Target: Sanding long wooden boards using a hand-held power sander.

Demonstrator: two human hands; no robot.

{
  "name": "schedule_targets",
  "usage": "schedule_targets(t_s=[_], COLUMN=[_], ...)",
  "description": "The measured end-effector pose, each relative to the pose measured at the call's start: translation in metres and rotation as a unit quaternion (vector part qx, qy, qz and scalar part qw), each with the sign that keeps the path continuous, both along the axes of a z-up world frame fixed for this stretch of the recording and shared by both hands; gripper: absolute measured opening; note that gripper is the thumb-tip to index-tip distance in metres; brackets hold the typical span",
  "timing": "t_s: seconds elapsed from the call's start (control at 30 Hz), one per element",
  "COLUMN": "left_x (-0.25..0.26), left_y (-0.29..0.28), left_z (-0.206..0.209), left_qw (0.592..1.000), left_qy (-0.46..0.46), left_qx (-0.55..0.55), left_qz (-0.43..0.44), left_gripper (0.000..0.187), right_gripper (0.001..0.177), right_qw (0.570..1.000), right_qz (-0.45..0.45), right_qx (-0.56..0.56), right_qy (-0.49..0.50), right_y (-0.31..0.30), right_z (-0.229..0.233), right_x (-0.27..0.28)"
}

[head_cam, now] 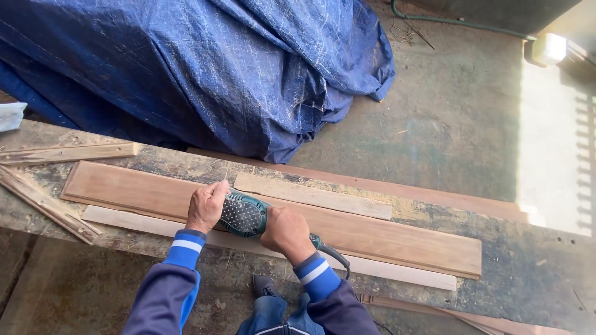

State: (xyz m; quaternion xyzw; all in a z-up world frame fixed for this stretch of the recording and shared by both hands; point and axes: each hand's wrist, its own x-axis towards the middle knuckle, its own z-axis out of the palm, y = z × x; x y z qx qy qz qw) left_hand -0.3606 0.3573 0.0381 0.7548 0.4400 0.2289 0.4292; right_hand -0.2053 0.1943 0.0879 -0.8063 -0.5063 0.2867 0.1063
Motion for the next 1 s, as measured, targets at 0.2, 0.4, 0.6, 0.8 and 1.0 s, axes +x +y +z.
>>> schedule_targets(t_s=[0.2,0.4,0.6,0.8,1.0], left_x=[0.045,0.125,0.202,0.269,0.322], left_y=[-0.030,-0.088,-0.155,-0.225,-0.294], left_z=[-0.007,-0.003,-0.001,0.010,-0.012], left_qw=[0.999,0.999,0.999,0.997,0.990], left_qy=[0.008,-0.001,0.014,0.007,-0.033], left_qx=[-0.044,-0.043,-0.036,-0.068,-0.084], left_qz=[-0.013,-0.027,-0.030,-0.045,-0.111], left_gripper=[0.052,0.048,0.049,0.049,0.050], right_gripper=[0.026,0.037,0.044,0.045,0.053], right_qw=[0.999,0.996,0.989,0.981,0.963], right_qz=[0.006,-0.035,-0.066,-0.088,-0.131], right_qx=[-0.035,-0.078,-0.131,-0.172,-0.235], right_qy=[-0.014,0.002,-0.002,0.002,-0.014], right_y=[-0.025,-0.079,-0.139,-0.218,-0.293], right_z=[0.015,0.030,0.023,-0.015,-0.043], right_x=[0.039,0.103,0.171,0.251,0.312])
